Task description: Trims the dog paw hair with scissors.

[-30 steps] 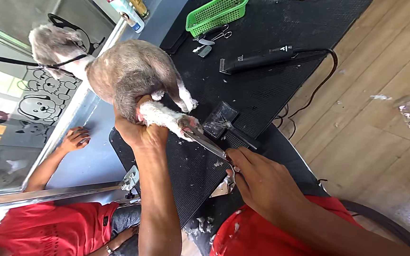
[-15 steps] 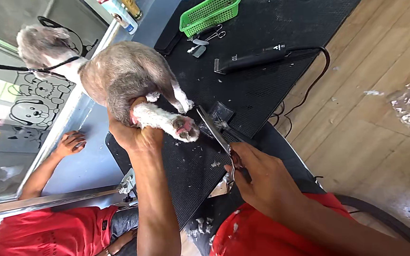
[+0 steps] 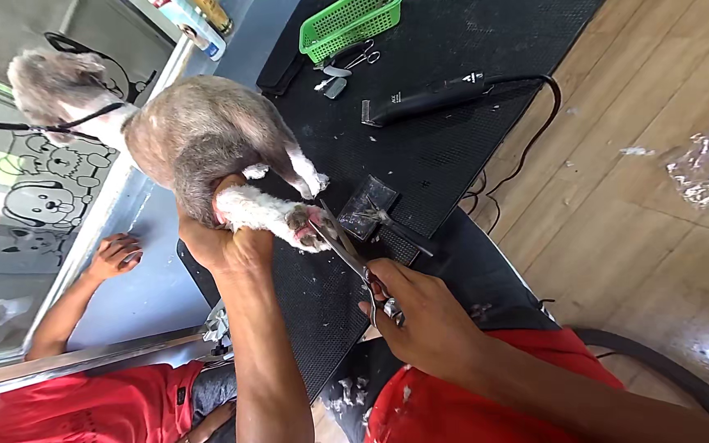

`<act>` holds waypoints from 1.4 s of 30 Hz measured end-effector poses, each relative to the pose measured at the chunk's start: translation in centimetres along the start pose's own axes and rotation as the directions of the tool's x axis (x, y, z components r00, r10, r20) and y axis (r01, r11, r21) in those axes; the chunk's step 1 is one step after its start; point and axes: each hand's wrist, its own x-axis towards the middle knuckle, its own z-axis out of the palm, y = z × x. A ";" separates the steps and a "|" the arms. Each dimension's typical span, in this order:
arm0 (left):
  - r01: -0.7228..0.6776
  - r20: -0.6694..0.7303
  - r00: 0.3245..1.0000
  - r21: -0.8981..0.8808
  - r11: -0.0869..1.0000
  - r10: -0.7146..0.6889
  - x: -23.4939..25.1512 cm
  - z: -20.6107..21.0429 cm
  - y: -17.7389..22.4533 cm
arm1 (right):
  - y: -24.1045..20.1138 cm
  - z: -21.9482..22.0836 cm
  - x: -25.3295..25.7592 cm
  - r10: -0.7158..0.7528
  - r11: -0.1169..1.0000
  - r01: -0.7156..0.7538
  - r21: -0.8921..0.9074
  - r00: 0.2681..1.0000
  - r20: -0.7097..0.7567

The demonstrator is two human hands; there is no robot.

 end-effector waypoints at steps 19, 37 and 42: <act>-0.005 -0.015 1.000 0.031 1.000 0.005 0.0 0.0 0.0 | 0.3 -0.4 0.1 0.014 1.000 -0.014 -0.008 0.996 -0.087; 0.018 -0.021 1.000 -0.009 1.000 -0.018 0.1 -0.2 0.4 | 0.7 -0.8 0.4 -0.025 0.997 0.021 -0.074 0.998 -0.057; 0.023 -0.027 0.999 0.013 1.000 -0.023 0.1 -0.6 0.7 | 0.9 -0.5 0.5 0.014 1.000 -0.015 -0.016 0.999 -0.050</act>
